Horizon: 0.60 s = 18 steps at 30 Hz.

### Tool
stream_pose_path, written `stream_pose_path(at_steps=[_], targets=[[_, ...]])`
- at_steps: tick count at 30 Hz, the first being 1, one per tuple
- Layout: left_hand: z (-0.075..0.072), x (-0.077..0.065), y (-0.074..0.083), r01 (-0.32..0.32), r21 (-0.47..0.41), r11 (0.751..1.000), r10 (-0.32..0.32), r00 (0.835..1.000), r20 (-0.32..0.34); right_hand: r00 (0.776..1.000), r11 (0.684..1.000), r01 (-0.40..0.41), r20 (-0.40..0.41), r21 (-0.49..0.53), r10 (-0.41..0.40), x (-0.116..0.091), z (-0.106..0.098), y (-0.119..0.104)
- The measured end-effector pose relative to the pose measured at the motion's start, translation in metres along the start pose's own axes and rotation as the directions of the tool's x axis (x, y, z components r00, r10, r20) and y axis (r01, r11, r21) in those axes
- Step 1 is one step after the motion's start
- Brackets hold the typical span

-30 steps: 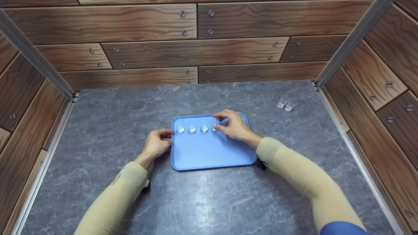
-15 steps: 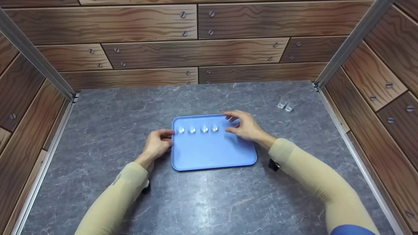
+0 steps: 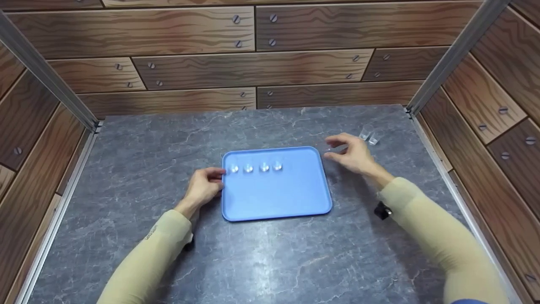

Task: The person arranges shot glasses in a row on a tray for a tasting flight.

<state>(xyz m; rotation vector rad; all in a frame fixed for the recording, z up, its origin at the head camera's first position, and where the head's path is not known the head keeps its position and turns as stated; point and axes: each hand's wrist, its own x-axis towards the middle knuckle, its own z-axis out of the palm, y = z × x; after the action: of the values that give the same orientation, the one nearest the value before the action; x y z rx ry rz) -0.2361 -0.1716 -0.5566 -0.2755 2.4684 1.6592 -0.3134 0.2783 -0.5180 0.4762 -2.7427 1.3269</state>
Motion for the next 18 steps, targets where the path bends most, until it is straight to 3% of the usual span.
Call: stream_pose_path(at_steps=[7,12,18], targets=[[-0.001,-0.001,0.0,0.011,0.034,0.999,-0.012,1.0,0.004,0.994,0.999,-0.034,-0.104,-0.008,0.033,-0.007,-0.036,0.017],[-0.002,-0.001,0.001,0.012,0.03,0.999,-0.012,1.0,0.008,0.975,0.997,-0.071,-0.21,-0.006,0.068,-0.008,-0.059,0.031],[-0.001,0.0,0.0,0.001,0.03,1.0,-0.001,1.0,0.006,0.951,0.983,-0.135,-0.295,-0.125,0.093,-0.011,-0.079,0.052]])
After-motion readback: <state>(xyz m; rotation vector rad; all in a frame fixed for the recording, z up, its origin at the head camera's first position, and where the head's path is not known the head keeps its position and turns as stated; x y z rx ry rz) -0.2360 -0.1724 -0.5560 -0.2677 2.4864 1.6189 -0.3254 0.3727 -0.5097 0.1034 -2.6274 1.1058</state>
